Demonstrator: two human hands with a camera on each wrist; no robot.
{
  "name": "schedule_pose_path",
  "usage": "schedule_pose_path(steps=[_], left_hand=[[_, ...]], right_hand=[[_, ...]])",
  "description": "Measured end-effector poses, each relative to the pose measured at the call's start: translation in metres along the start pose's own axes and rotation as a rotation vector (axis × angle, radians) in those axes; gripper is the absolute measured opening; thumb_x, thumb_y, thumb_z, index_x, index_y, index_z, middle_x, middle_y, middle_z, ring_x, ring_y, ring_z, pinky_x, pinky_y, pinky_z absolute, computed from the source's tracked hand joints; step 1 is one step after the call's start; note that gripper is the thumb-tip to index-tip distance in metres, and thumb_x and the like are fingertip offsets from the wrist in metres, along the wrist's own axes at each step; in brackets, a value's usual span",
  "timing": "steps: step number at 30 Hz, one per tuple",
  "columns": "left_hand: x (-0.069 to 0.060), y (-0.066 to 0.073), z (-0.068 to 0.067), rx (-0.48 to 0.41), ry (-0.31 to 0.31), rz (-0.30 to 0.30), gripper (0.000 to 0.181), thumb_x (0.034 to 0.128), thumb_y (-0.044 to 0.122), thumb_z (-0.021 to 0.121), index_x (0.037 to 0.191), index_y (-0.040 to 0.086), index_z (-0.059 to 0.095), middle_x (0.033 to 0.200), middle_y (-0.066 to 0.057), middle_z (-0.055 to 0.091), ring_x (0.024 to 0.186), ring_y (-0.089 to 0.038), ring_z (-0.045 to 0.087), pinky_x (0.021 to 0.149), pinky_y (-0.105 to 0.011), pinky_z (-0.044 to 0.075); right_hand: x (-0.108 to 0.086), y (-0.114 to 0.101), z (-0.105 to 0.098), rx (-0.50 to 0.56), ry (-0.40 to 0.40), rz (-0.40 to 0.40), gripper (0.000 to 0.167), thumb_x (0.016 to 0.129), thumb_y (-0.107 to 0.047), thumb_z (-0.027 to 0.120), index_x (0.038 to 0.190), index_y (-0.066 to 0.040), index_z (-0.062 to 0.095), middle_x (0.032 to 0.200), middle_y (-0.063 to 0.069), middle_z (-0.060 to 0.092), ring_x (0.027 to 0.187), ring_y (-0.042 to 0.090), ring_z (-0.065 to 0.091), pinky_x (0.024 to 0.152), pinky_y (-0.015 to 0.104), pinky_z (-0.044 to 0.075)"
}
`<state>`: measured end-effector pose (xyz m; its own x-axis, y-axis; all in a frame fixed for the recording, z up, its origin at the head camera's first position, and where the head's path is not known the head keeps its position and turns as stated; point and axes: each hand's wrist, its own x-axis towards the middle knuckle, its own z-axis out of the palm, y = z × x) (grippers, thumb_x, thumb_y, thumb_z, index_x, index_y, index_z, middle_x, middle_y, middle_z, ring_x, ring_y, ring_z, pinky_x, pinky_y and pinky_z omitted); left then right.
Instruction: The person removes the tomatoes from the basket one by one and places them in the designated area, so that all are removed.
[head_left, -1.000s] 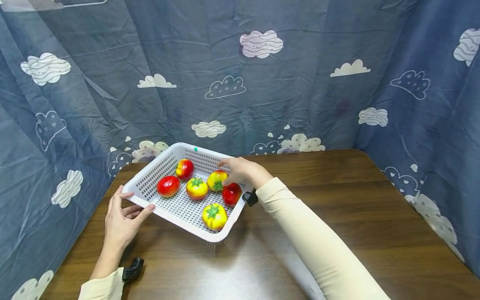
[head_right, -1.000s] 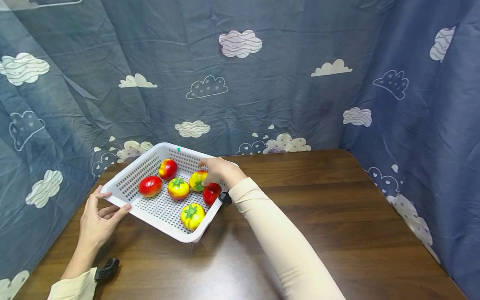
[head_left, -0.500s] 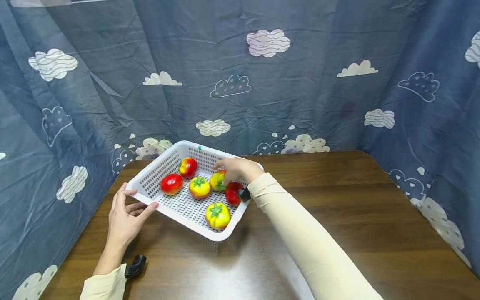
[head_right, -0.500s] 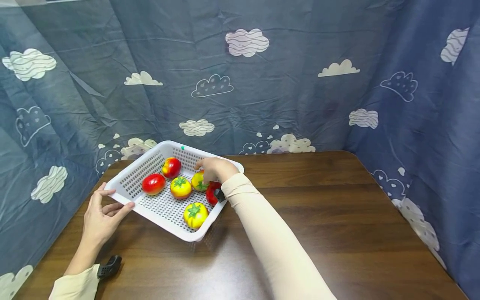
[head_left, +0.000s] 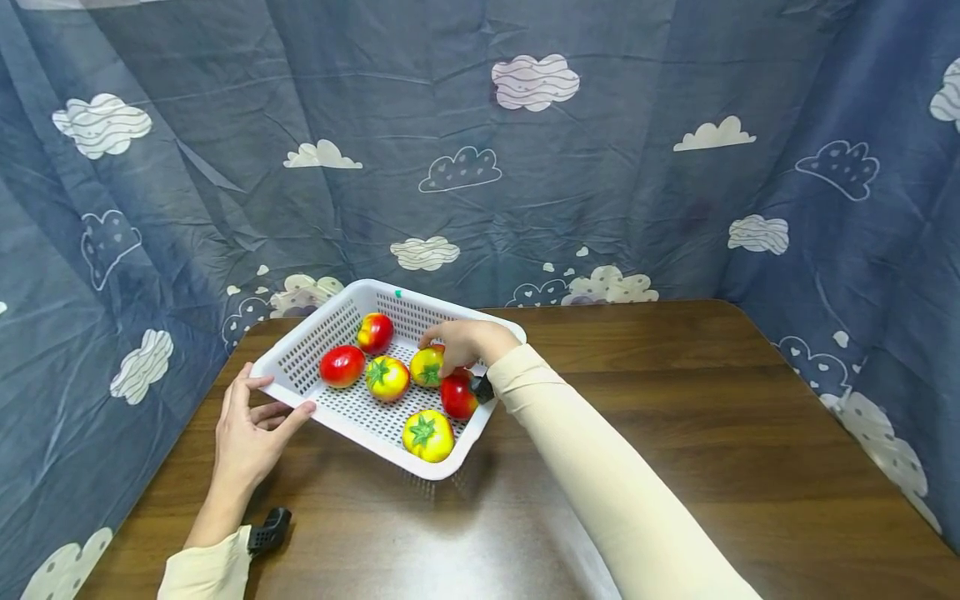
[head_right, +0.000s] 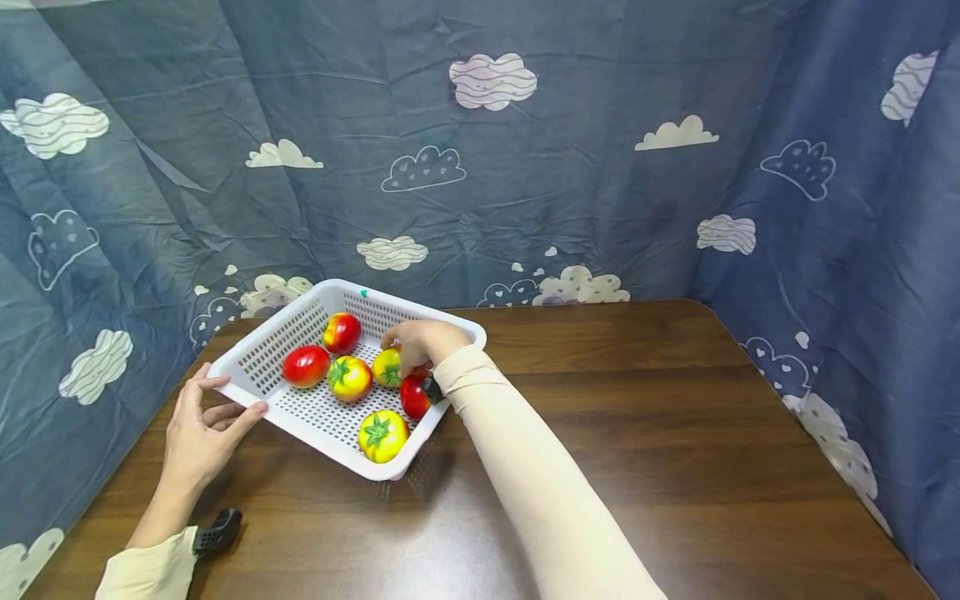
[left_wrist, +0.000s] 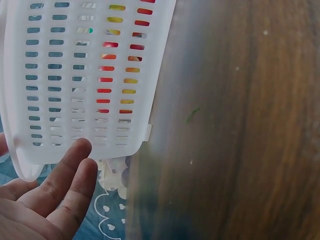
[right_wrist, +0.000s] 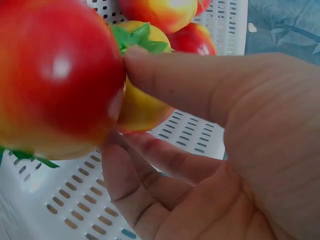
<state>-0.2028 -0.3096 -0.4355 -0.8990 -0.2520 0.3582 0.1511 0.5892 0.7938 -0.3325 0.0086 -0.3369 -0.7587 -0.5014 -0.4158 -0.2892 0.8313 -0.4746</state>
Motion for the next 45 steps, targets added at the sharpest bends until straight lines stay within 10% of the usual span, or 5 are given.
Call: schedule_pose_path(steps=[12,45], left_hand=[[-0.001,0.0,0.0,0.019,0.005,0.009,0.072,0.0879,0.02,0.09,0.142,-0.002,0.049,0.175,-0.015,0.028,0.107,-0.046,0.073,0.076,-0.003,0.055],[-0.001,0.001,-0.001,0.052,-0.023,0.02,0.074,0.09,0.024,0.089,0.145,-0.001,0.047,0.176,-0.019,0.024,0.113,-0.049,0.072,0.077,0.003,0.048]], right_hand=[[0.009,-0.002,0.004,-0.056,-0.012,-0.035,0.053,0.1,-0.01,0.074,0.15,-0.02,0.06,0.133,0.011,0.057,0.075,0.015,0.051,0.064,0.021,0.046],[-0.003,0.003,-0.01,0.054,-0.028,-0.044,0.044,0.104,-0.02,0.071,0.144,-0.01,0.056,0.116,0.009,0.072,0.112,0.033,0.071,0.102,0.046,0.06]])
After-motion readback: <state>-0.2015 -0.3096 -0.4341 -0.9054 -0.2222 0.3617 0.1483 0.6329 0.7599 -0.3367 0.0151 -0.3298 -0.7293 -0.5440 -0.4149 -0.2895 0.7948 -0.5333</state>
